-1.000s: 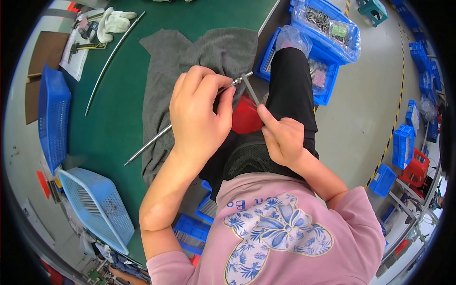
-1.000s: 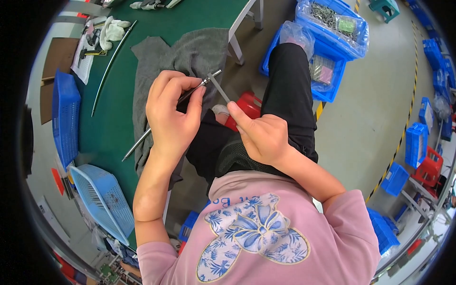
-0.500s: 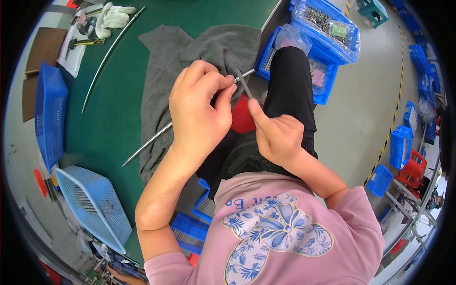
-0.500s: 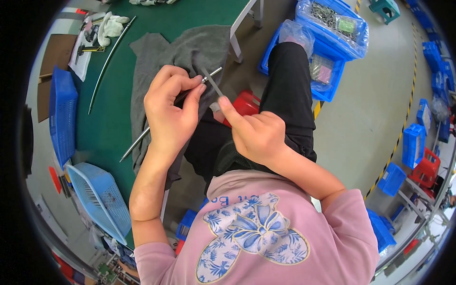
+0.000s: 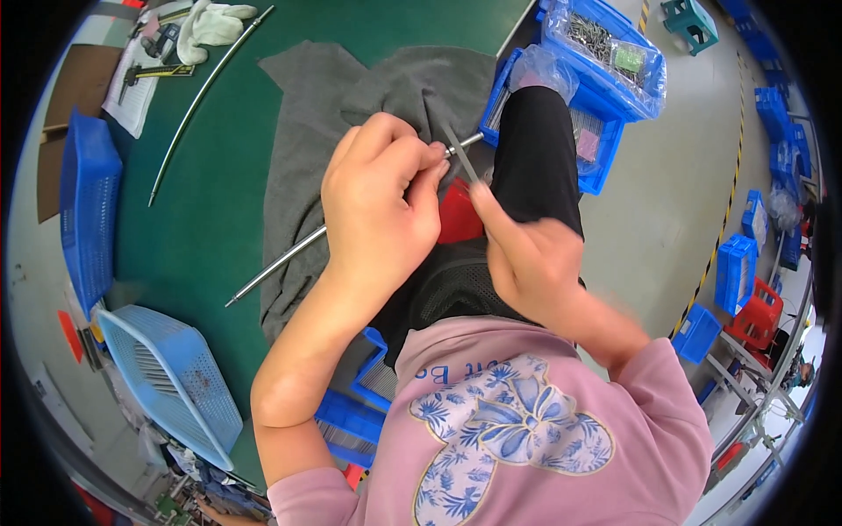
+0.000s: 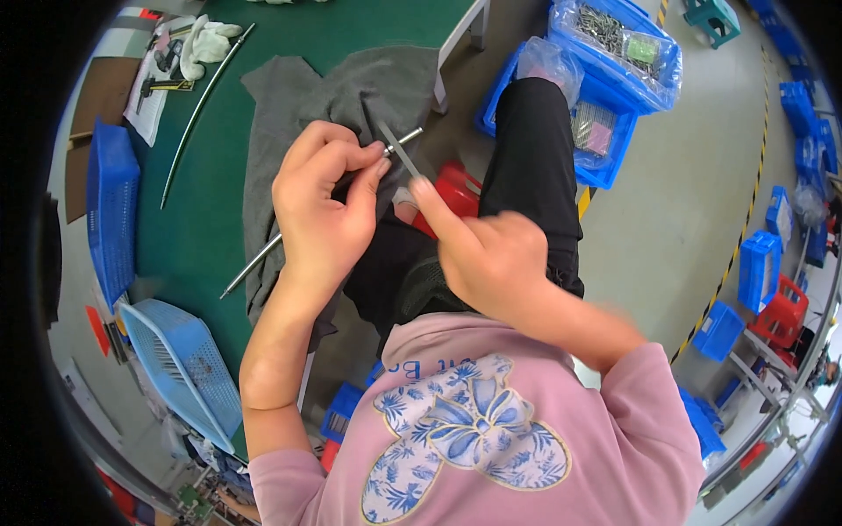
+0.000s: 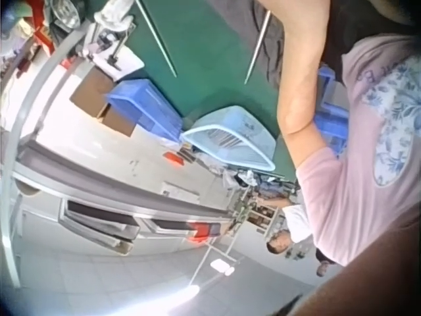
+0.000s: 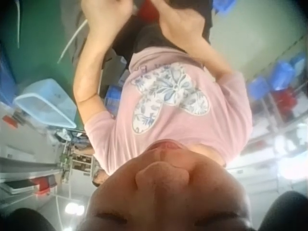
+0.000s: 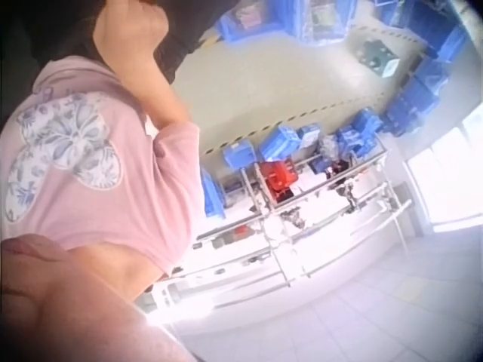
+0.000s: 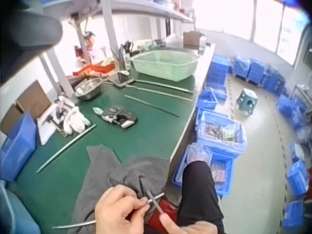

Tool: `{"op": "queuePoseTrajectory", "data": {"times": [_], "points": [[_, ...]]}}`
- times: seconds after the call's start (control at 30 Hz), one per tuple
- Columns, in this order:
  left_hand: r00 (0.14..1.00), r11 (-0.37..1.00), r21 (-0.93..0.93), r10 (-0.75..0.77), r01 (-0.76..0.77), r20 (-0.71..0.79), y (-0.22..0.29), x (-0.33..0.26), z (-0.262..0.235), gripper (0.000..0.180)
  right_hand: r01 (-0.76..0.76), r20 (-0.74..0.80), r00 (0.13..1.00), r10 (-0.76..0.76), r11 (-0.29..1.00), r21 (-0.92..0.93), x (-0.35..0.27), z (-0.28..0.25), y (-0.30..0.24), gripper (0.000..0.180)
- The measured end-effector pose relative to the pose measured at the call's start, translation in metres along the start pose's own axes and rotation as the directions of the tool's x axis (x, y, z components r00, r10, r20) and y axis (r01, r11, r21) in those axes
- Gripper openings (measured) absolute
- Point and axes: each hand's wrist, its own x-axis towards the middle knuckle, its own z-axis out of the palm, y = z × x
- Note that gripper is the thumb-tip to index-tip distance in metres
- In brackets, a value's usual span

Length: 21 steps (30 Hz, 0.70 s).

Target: Cleaning and deburring small metal components using a cloth and a manual metal tool at a manufacturing workstation.

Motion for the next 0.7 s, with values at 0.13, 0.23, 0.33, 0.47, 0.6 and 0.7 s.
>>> {"op": "queuePoseTrajectory", "data": {"times": [0.13, 0.23, 0.33, 0.47, 0.6, 0.7], "points": [[1.0, 1.0, 0.001, -0.006, 0.006, 0.009, 0.004, -0.001, 0.001, 0.012, 0.016, -0.051, 0.999, -0.013, 0.998, 0.054, 0.002, 0.007, 0.002, 0.058], [1.0, 0.999, 0.042, 0.025, -0.025, 0.007, 0.002, 0.001, -0.003, 0.013, 0.067, -0.048, 0.997, -0.063, 0.995, 0.069, 0.02, 0.012, 0.005, 0.055], [0.997, 0.997, 0.038, 0.074, -0.073, -0.017, 0.001, 0.0, 0.001, 0.015, -0.007, -0.008, 1.0, 0.008, 0.994, 0.109, -0.016, 0.008, 0.006, 0.055], [0.997, 0.998, 0.005, 0.061, -0.061, -0.051, 0.007, -0.001, 0.007, 0.014, 0.014, -0.037, 0.999, -0.011, 0.997, 0.07, 0.023, 0.006, 0.007, 0.049], [0.999, 0.999, 0.003, 0.033, -0.033, -0.031, 0.005, -0.005, 0.008, 0.013, -0.012, -0.009, 1.0, 0.012, 0.998, 0.065, -0.012, 0.006, 0.008, 0.048], [0.999, 0.999, -0.005, 0.044, -0.044, -0.015, 0.005, -0.003, 0.006, 0.013, 0.018, -0.047, 0.999, -0.015, 0.998, 0.068, -0.001, 0.005, 0.008, 0.049]]}}
